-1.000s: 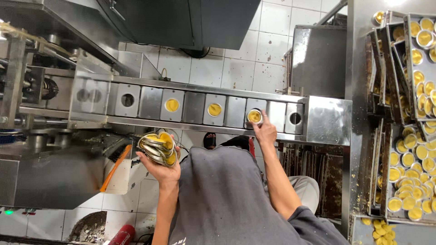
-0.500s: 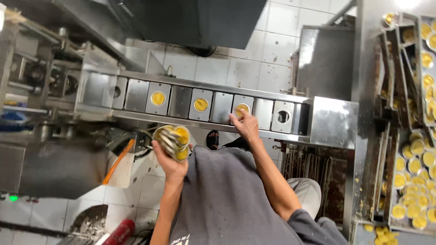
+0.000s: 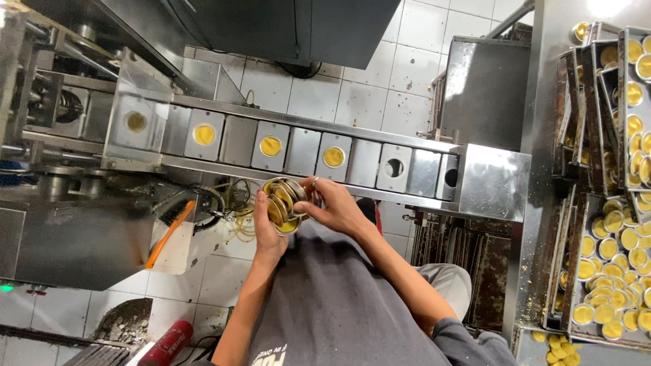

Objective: The person places small yellow tarts onto a moving production conveyor line by hand, taking them from stacked trays.

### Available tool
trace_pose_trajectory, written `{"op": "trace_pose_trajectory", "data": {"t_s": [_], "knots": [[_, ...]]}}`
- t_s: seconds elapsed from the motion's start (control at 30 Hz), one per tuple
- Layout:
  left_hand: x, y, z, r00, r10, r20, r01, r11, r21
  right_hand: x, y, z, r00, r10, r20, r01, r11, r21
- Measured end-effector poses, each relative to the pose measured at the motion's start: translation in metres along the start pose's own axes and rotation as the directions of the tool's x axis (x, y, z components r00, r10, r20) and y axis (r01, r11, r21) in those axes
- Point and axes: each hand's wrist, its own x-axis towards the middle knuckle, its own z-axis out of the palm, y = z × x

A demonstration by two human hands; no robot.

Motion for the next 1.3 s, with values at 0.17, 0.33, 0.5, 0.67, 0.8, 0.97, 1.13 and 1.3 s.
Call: {"op": "trace_pose_trajectory", "data": {"t_s": [0.17, 0.33, 0.5, 0.67, 0.8, 0.97, 1.13, 1.3], "knots": [[-0.006, -0.002, 0.003, 0.993, 0.041, 0.107, -0.048, 0.996, 0.069, -0.004, -0.012, -0.012, 1.0, -0.013, -0.025, 0.014, 0.999, 0.034], [-0.041, 0.028, 0.053, 0.995, 0.022, 0.1, -0.032, 0.995, 0.097, -0.012, 0.014, 0.002, 0.991, 0.058, -0.118, -0.052, 0.997, 0.048], [-0.05, 0.036, 0.071, 0.993, -0.001, 0.121, -0.012, 0.995, 0.103, -0.014, 0.016, 0.007, 0.954, 0.077, -0.288, -0.075, 0.997, 0.015], [-0.046, 0.039, 0.062, 0.986, -0.101, 0.13, 0.104, 0.994, -0.017, -0.007, 0.001, 0.001, 0.94, 0.214, -0.265, -0.124, 0.94, 0.319], [-0.021, 0.029, 0.031, 0.954, -0.237, 0.185, 0.247, 0.968, -0.032, -0.002, -0.002, -0.006, 0.927, 0.217, -0.306, -0.075, 0.906, 0.416], [-0.014, 0.029, 0.023, 0.945, -0.293, 0.149, 0.306, 0.949, -0.076, 0.007, 0.04, -0.032, 0.809, 0.219, -0.546, -0.188, 0.976, 0.114], [-0.007, 0.029, 0.015, 0.954, -0.265, 0.143, 0.279, 0.956, -0.091, 0.024, 0.127, -0.008, 0.908, -0.155, -0.389, -0.136, 0.769, -0.625], [-0.011, 0.04, 0.015, 0.971, -0.209, 0.12, 0.226, 0.962, -0.154, 0.03, 0.151, 0.026, 0.932, -0.327, -0.157, 0.039, 0.519, -0.854]]}}
